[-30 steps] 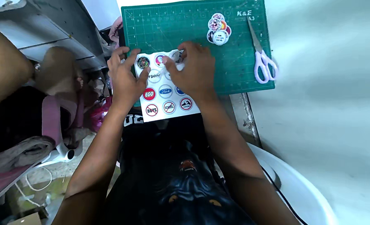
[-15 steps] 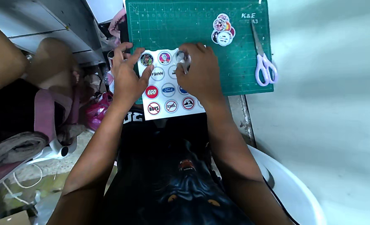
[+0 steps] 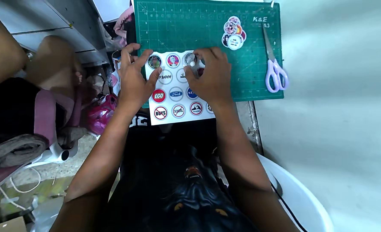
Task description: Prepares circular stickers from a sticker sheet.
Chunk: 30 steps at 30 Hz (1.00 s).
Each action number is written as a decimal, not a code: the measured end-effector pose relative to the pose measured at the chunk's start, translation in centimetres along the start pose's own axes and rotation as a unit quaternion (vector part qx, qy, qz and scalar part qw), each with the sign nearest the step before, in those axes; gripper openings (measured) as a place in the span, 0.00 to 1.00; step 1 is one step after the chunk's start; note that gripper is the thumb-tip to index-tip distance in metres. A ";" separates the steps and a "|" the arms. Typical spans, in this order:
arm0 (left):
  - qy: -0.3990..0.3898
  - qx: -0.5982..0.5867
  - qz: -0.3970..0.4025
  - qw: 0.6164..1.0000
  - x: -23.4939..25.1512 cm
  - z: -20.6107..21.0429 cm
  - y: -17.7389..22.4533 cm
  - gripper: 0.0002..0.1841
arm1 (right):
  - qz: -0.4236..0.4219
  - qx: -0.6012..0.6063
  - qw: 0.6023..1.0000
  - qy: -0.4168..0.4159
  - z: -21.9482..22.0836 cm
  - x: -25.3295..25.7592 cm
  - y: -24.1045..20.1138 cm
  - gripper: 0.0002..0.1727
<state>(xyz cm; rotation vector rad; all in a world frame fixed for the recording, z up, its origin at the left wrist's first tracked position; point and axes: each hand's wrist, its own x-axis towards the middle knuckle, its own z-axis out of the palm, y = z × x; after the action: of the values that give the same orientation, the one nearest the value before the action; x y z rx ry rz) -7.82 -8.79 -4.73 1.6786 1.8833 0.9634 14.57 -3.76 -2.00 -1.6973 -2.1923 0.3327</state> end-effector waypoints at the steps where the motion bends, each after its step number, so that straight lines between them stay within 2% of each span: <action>1: 0.000 0.001 0.001 1.000 0.0 0.0 0.0 0.26 | -0.001 0.005 1.000 0.001 0.0 0.1 0.1 0.27; 30: 0.005 -0.008 0.002 1.000 -0.2 0.1 -0.1 0.26 | 0.018 0.034 0.999 -0.027 -0.9 1.0 0.3 0.22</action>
<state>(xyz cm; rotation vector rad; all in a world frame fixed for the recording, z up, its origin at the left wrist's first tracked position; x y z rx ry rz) -7.85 -8.95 -4.89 1.6719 1.8738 0.9886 15.01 -2.77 -1.16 -1.7128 -2.1643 0.4611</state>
